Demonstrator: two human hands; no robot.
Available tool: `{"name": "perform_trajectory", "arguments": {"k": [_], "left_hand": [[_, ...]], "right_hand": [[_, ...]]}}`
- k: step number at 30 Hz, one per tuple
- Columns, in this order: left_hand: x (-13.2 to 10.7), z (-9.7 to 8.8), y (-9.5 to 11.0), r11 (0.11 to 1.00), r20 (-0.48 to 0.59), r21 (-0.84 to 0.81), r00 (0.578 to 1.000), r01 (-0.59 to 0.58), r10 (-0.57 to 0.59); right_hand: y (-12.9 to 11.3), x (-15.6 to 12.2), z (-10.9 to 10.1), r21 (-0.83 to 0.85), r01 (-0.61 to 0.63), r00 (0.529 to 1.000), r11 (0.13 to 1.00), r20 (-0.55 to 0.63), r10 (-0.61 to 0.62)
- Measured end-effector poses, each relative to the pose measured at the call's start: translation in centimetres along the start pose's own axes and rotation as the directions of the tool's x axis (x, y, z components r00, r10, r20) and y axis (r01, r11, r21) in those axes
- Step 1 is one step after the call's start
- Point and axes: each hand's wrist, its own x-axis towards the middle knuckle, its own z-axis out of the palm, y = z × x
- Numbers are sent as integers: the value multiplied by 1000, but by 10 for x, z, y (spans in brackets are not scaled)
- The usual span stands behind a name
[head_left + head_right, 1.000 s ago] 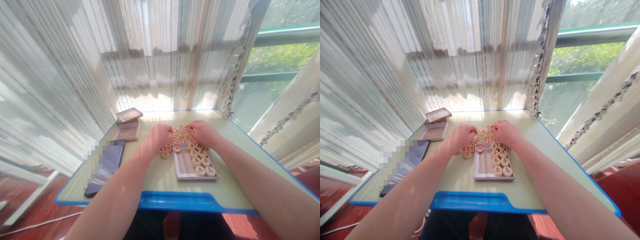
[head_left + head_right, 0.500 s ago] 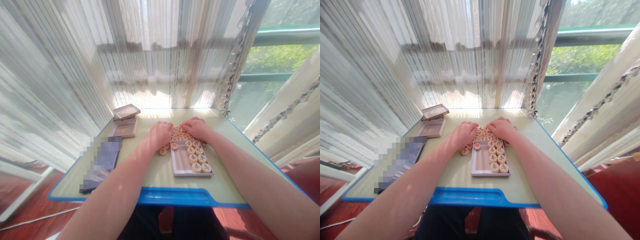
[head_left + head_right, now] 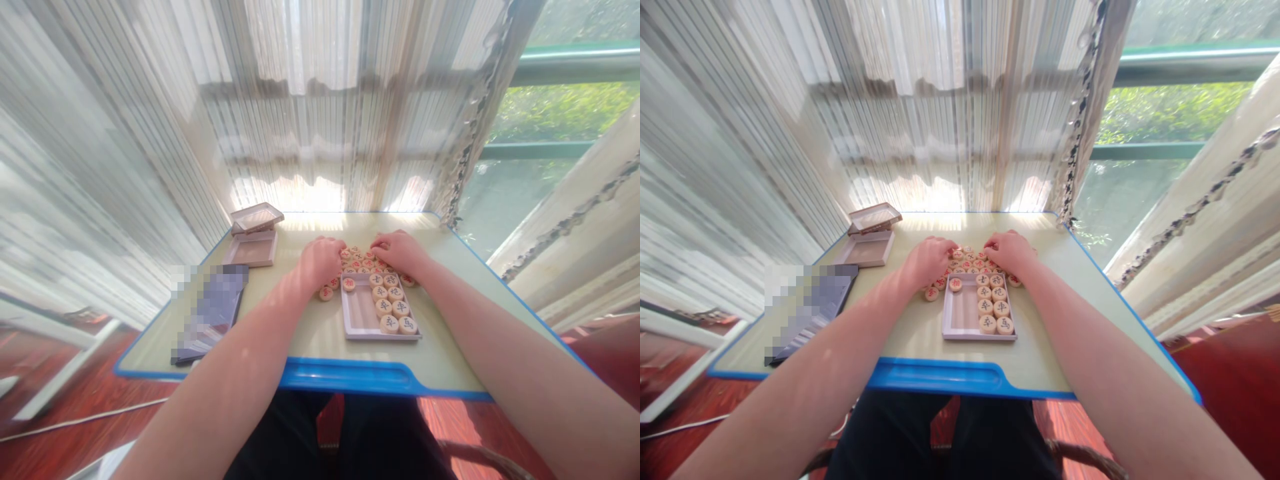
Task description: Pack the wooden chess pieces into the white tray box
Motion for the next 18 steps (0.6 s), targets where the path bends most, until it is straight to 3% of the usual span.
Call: {"name": "perform_trajectory", "arguments": {"k": [13,18], "left_hand": [[0,3,0,1000,-5,5,1000,-15,15],[0,2,1,1000,-2,8,1000,-28,28]], "right_hand": [[0,-3,2,25,5,1000,1000,-14,-5],[0,-3,0,-35,92,975,995,-202,-97]]}}
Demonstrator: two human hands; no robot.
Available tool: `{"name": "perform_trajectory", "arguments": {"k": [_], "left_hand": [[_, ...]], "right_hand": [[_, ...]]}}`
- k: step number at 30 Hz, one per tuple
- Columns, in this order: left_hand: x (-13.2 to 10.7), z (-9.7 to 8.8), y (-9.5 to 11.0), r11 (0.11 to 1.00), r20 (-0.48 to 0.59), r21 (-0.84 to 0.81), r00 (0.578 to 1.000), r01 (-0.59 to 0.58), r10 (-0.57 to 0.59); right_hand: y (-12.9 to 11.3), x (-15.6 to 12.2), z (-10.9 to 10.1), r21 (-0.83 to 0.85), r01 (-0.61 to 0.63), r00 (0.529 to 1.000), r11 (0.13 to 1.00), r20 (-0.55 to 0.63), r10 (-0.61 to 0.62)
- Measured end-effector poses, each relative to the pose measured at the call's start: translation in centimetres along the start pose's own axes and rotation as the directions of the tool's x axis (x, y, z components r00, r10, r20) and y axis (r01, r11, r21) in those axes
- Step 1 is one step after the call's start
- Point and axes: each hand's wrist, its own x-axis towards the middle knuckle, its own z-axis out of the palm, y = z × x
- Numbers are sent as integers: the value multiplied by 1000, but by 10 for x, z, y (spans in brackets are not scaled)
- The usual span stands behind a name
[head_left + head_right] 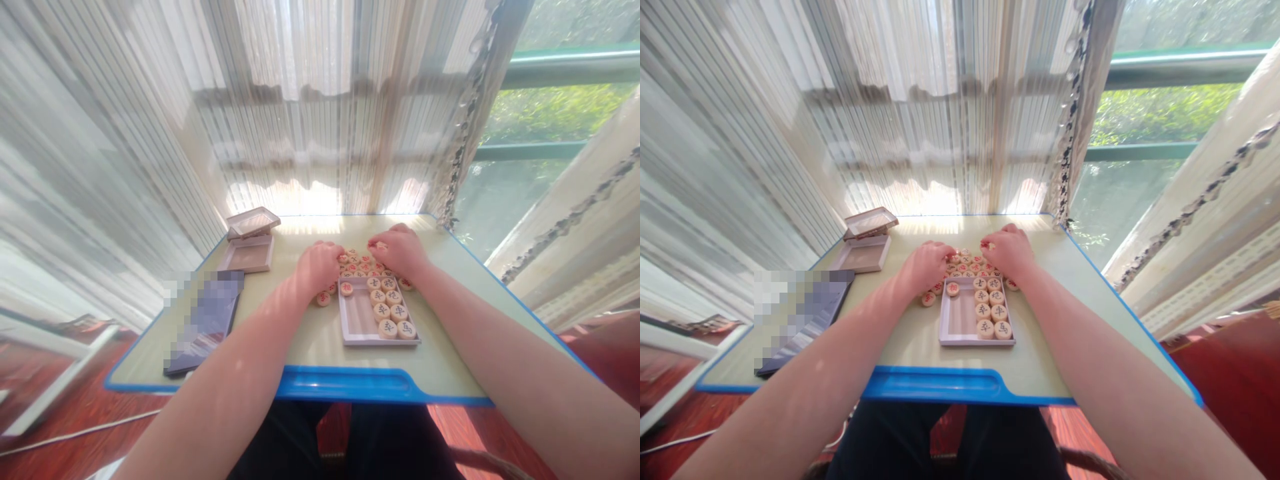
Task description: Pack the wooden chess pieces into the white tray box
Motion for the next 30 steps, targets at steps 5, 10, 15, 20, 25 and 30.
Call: {"name": "perform_trajectory", "arguments": {"k": [5,10,15,20,25,30], "left_hand": [[2,-2,2,983,-49,-181,998,26,-35],[5,-6,3,751,24,-648,988,131,-152],[5,-10,3,499,102,-850,983,166,-153],[3,-15,5,451,142,-866,970,218,-196],[4,-19,6,386,178,-895,972,224,-152],[7,-15,0,422,101,-886,968,193,-230]], "right_hand": [[-13,-2,-13,49,91,987,995,-139,-83],[-33,-8,-22,111,216,961,970,-199,-191],[-45,-12,-26,176,302,949,937,-143,-279],[-46,-12,-27,212,341,936,916,-166,-310],[-47,-13,-29,189,332,937,924,-179,-300],[-50,-15,-38,196,300,951,934,18,-309]]}}
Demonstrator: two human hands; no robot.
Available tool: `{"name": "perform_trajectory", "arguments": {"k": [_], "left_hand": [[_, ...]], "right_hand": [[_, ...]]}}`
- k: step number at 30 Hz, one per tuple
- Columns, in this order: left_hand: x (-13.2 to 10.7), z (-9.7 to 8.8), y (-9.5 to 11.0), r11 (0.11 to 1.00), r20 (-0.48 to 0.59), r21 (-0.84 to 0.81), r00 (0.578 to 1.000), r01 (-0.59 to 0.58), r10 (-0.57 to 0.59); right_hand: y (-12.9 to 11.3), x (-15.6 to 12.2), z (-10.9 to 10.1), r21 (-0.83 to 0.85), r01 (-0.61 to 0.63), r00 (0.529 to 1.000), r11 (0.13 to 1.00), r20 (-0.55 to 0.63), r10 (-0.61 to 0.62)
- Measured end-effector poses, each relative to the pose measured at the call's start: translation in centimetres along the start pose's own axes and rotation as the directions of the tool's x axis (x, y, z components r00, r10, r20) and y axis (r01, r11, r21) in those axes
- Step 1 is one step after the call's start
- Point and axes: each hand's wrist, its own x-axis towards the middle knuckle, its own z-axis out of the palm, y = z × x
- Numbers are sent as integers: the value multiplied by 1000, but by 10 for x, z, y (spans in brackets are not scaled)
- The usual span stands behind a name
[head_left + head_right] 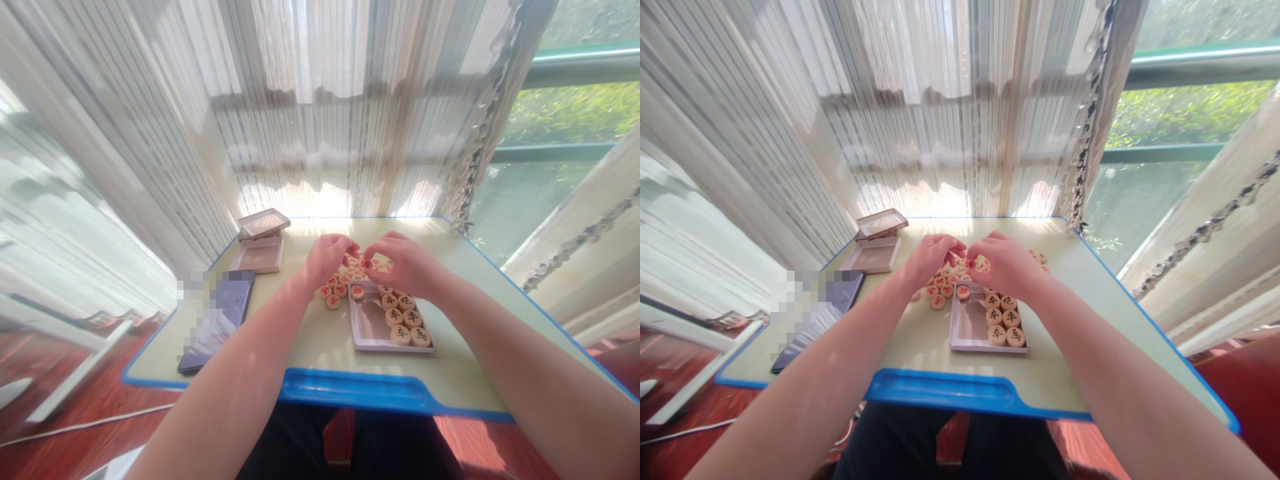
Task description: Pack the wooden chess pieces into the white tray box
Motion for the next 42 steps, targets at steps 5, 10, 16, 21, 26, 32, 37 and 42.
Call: {"name": "perform_trajectory", "arguments": {"k": [5,10,16,21,26,32,37,42], "left_hand": [[2,1,-4,998,-18,41,999,-41,42],[0,3,-1,998,-3,68,1000,-17,17],[-2,4,4,999,0,48,1000,-21,21],[-2,4,5,996,1,85,1000,-16,16],[-2,4,2,990,18,135,999,-50,48],[-2,4,3,975,52,197,994,-103,95],[-2,4,3,974,48,180,990,-137,130],[0,1,2,971,-36,210,992,-112,122]], "right_hand": [[-7,-1,-2,61,-1,977,998,214,-12],[-15,0,1,76,26,949,997,311,-49],[-15,0,4,99,21,958,995,284,-49],[-14,0,7,105,-3,949,994,314,-30],[-12,0,10,115,-49,937,992,349,5],[-11,0,12,109,-52,936,993,353,11],[-13,0,10,118,-52,934,992,356,7],[-9,1,2,113,-126,932,986,354,78]]}}
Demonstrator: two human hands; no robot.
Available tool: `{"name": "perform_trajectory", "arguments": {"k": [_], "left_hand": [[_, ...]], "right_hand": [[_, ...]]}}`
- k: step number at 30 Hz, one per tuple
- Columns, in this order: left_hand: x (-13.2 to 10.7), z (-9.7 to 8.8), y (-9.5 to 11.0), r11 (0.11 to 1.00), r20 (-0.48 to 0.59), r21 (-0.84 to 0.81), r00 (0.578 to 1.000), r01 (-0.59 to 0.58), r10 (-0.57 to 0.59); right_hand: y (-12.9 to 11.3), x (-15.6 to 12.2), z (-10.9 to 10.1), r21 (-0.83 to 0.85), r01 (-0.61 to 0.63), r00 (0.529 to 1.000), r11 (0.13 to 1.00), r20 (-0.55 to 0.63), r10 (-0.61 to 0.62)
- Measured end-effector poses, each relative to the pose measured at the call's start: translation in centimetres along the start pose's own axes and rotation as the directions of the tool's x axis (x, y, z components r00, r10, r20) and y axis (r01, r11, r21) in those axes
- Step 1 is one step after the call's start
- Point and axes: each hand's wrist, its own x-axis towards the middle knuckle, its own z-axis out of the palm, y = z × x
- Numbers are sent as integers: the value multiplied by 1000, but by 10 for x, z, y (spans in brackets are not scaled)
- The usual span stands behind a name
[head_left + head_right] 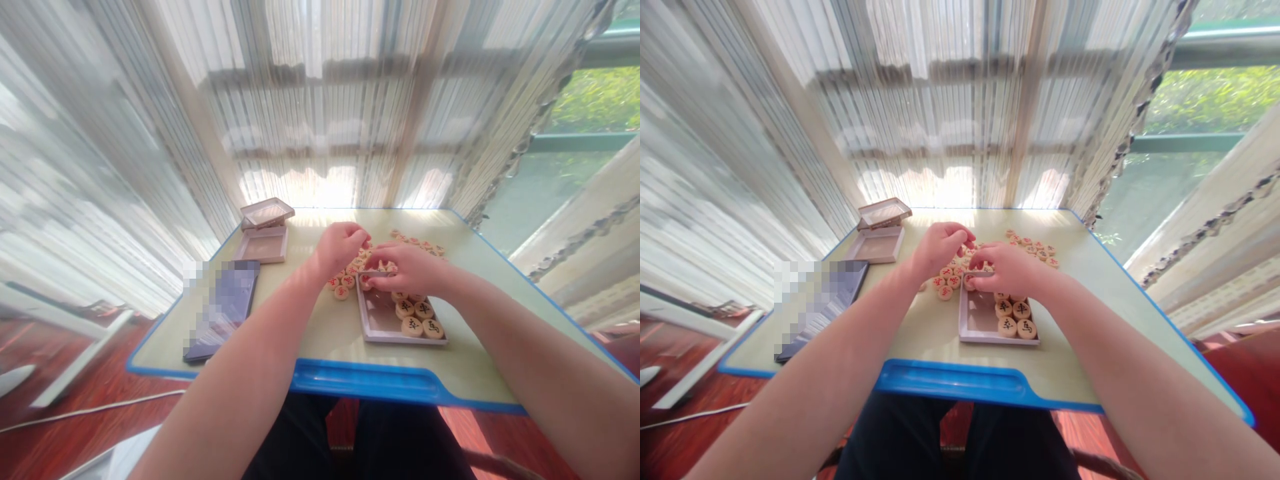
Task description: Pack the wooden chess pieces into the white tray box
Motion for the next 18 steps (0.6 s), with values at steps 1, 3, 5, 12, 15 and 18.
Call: {"name": "perform_trajectory", "arguments": {"k": [1,3,5,12,15,18], "left_hand": [[0,-1,-1,1000,-34,30,999,10,-9],[0,-4,-3,987,-96,159,995,15,1],[-2,-6,-4,926,-102,378,993,-23,67],[-8,4,-4,669,145,723,985,-174,99],[-8,6,-6,691,85,704,985,-164,148],[-7,5,-11,697,-3,701,976,-153,217]], "right_hand": [[4,0,-2,-3,-45,999,999,-11,45],[15,1,-6,-34,-171,984,985,-60,169],[31,2,-7,-113,-305,947,946,-142,288],[71,5,1,-266,-486,873,833,-183,451],[74,7,3,-232,-519,854,823,-189,485],[78,7,2,-195,-555,828,809,-226,513]]}}
